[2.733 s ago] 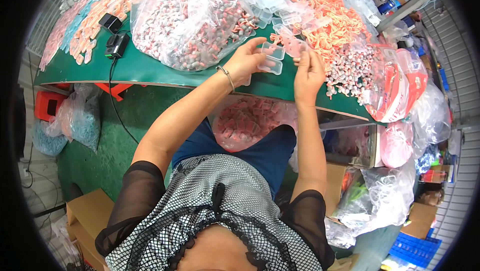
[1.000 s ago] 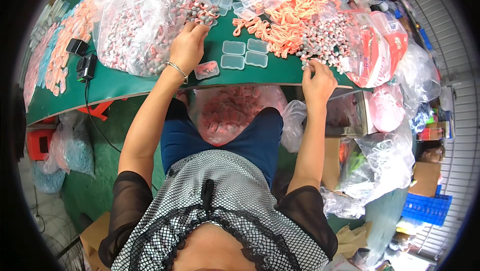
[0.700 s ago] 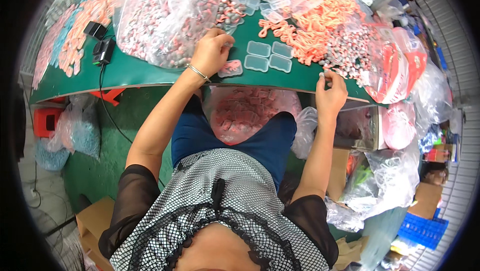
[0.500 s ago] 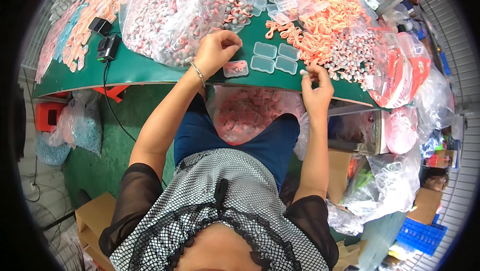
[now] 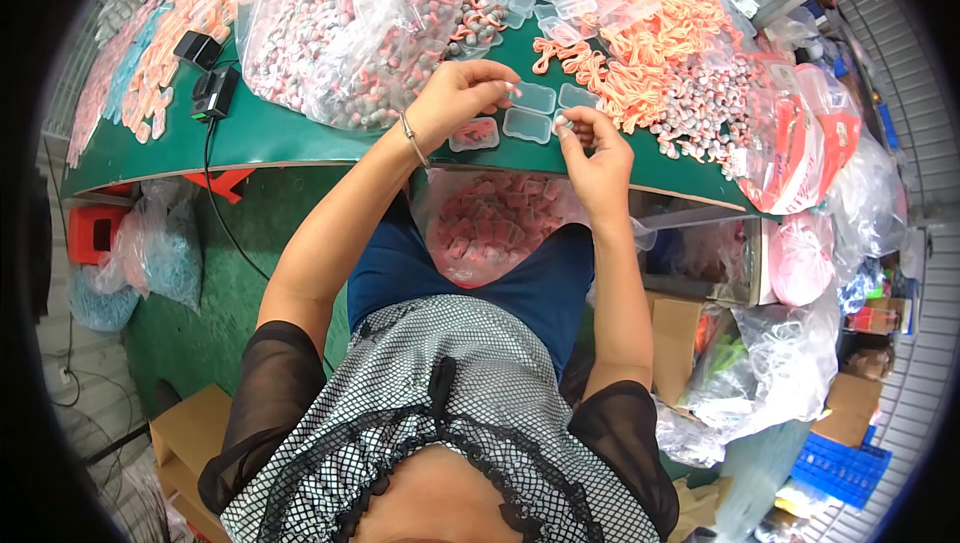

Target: Picking small pink components from a large bag and placing them into small clear plastic containers on a workbench.

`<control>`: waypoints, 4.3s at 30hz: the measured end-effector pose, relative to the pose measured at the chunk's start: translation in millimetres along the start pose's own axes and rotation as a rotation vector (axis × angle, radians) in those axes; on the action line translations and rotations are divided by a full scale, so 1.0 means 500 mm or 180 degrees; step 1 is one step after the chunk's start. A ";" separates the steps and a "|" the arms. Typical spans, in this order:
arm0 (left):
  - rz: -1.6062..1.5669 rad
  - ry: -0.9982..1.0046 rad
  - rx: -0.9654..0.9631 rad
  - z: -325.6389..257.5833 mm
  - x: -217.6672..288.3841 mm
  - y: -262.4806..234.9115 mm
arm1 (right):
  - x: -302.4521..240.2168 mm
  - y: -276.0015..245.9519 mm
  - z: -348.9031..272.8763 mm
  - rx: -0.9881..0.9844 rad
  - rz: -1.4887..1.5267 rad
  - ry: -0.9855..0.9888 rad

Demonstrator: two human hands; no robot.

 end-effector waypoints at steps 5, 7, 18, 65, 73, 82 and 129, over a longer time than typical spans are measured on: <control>0.1240 0.0232 0.0220 -0.012 0.026 0.019 | -0.041 0.033 0.002 0.0051 -0.1603 -0.0500; 0.1450 0.0278 0.0232 -0.018 0.032 0.026 | -0.046 0.041 0.003 0.0188 -0.2013 -0.0614; 0.2963 0.0788 0.0504 -0.026 0.022 0.048 | -0.072 0.085 0.008 0.0205 -0.3682 -0.0750; 0.3431 0.0478 0.0257 -0.049 0.029 0.058 | -0.076 0.064 0.054 -0.1053 -0.3344 -0.1001; 0.3559 0.0437 0.0292 -0.049 0.036 0.059 | -0.029 0.032 0.126 -0.0904 -0.3459 -0.0593; 0.3317 0.0768 0.0870 -0.061 0.057 0.058 | -0.054 0.023 0.114 -0.1076 -0.3013 -0.0966; 0.5040 0.0001 0.0947 0.160 0.067 0.003 | -0.041 -0.097 -0.028 -0.0092 -0.2336 -0.0874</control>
Point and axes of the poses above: each hand's wrist, its own z-axis towards the middle knuckle, its own y-axis out of the palm, x = y × z, the point moved 7 cm from there along z, towards the middle knuckle, and after that the axes turned 13 degrees about -x, right-handed, at the moved point
